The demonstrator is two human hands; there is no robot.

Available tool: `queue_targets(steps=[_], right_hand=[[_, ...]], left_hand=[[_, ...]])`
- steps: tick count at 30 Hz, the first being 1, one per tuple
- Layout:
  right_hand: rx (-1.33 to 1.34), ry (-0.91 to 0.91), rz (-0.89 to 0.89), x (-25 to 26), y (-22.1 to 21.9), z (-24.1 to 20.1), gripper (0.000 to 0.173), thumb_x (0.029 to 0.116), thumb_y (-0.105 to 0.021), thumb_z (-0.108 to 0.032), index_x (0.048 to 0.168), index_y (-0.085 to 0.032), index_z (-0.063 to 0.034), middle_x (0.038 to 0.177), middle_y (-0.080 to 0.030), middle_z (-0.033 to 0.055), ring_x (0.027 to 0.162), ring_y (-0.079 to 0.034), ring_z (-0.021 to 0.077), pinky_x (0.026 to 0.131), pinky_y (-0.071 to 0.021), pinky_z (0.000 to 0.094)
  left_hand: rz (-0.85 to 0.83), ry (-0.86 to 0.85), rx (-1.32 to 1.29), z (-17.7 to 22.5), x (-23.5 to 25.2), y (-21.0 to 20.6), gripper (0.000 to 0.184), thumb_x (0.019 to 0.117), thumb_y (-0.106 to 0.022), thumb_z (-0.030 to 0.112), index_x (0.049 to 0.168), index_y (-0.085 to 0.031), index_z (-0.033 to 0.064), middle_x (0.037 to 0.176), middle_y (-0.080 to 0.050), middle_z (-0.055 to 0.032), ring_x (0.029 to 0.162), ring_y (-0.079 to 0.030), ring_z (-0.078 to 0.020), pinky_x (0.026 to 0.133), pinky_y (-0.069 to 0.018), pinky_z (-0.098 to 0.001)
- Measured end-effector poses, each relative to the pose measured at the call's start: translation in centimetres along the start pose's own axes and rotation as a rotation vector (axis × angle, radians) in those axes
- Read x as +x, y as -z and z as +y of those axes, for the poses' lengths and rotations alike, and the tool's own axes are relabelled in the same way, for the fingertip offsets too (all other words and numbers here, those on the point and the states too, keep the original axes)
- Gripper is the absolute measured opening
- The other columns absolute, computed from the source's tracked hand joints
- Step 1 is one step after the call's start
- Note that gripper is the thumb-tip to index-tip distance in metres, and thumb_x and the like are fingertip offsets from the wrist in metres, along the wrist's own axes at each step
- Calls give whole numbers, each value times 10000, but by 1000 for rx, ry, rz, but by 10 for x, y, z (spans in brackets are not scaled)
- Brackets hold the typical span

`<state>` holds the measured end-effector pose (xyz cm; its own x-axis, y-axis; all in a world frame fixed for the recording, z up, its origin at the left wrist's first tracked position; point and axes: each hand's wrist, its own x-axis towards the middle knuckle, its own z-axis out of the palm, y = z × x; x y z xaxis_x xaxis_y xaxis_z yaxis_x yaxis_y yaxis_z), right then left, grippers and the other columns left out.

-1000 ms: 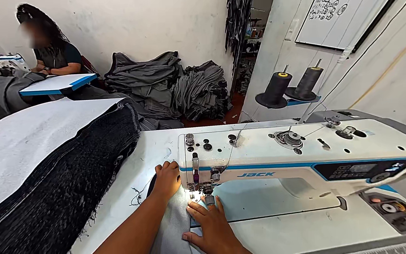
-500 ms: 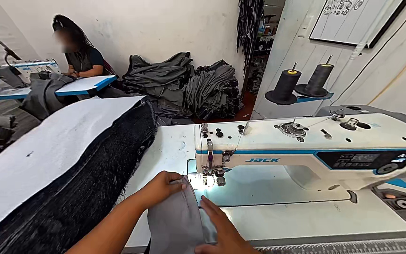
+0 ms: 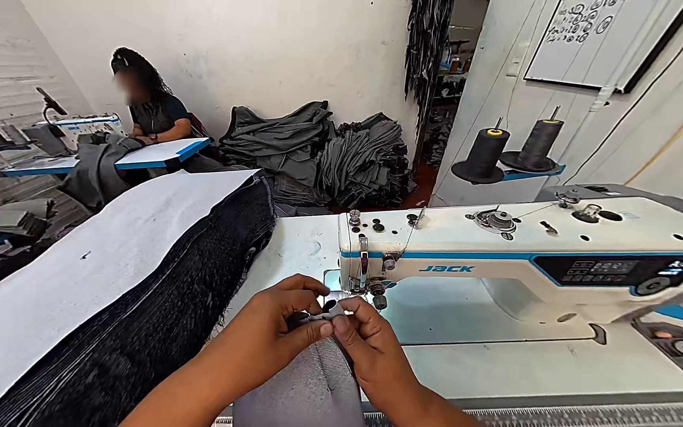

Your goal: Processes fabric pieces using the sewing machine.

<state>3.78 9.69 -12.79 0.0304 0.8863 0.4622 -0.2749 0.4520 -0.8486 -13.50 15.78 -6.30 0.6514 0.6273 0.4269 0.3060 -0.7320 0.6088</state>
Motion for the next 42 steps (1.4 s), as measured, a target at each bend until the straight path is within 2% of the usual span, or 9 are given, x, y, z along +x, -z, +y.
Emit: queue_targets(steps=[6, 10, 15, 19, 23, 25, 28, 32, 42], right_hand=[[-261, 120, -18, 0, 12, -18, 149, 1049, -554, -173, 1001, -638, -59, 810, -638, -97, 756, -590, -76, 721, -508, 130], [-321, 134, 2, 0, 17, -22, 40, 1023, -585, -109, 989, -603, -98, 745, -609, -77, 657, -568, -48, 626, -489, 121], [-356, 109, 78, 2, 18, -4, 203, 999, -598, -48, 1170, -505, -106, 749, -633, -62, 627, -591, -20, 590, -506, 143], [-352, -420, -81, -43, 23, 40, 246, 981, -598, -69, 1207, -561, 21, 844, -663, 59, 720, -628, 96, 701, -543, 300], [-394, -937, -581, -78, 32, 49, 339, 1032, -568, -164, 1332, -499, -20, 805, -580, 70, 572, -533, 106, 566, -485, 296], [-681, -866, -721, -66, 40, 35, 349, 1031, -601, -237, 1290, -602, -5, 857, -647, 166, 709, -602, 262, 702, -508, 460], [-1135, -463, -485, -51, 58, 45, 318, 989, -655, -326, 1097, -751, -43, 1024, -734, 171, 991, -701, 366, 871, -536, 586], [-1333, -338, -432, -27, 88, 76, 671, 890, -693, -590, 1407, -641, -165, 1523, -548, 42, 1462, -410, 364, 1159, -260, 674], [-1342, -407, -368, -12, 90, 80, 743, 854, -726, -607, 1429, -621, -147, 1531, -543, 25, 1492, -377, 347, 1164, -146, 740]], left_hand=[[86, -168, 61, 6, 4, -14, 208, 896, -722, 349, 823, -710, 154, 816, -668, 102, 806, -640, 54, 746, -531, -104], [35, -38, 63, 13, -2, -22, 357, 974, -630, 434, 1150, -620, 123, 773, -592, 132, 666, -556, 83, 616, -472, -82], [16, 71, 174, 3, 9, -24, 229, 1006, -630, 272, 839, -656, 117, 658, -551, 56, 577, -512, -19, 535, -429, -207], [-139, 273, 541, -53, 28, -40, 257, 1042, -609, 198, 979, -696, -36, 932, -700, -234, 898, -702, -435, 785, -533, -649], [-420, 426, 500, -101, 10, -102, 305, 1059, -581, 272, 1099, -731, 9, 1122, -703, -187, 1089, -664, -391, 961, -481, -606], [-304, 480, 331, -105, 1, -124, 294, 1024, -650, 283, 1094, -742, 13, 1077, -713, -165, 1048, -669, -351, 966, -466, -588], [-158, 454, 220, -110, 1, -140, 242, 981, -714, 256, 1055, -769, 32, 1009, -726, -145, 996, -670, -326, 952, -448, -578], [-163, 351, 225, -126, 19, -142, 227, 1020, -647, 216, 1051, -761, 22, 1001, -719, -163, 1005, -665, -347, 935, -443, -591], [-179, 254, 254, -144, 41, -143, 247, 1022, -627, 206, 1088, -754, 6, 1060, -725, -186, 1057, -671, -363, 931, -441, -599]])
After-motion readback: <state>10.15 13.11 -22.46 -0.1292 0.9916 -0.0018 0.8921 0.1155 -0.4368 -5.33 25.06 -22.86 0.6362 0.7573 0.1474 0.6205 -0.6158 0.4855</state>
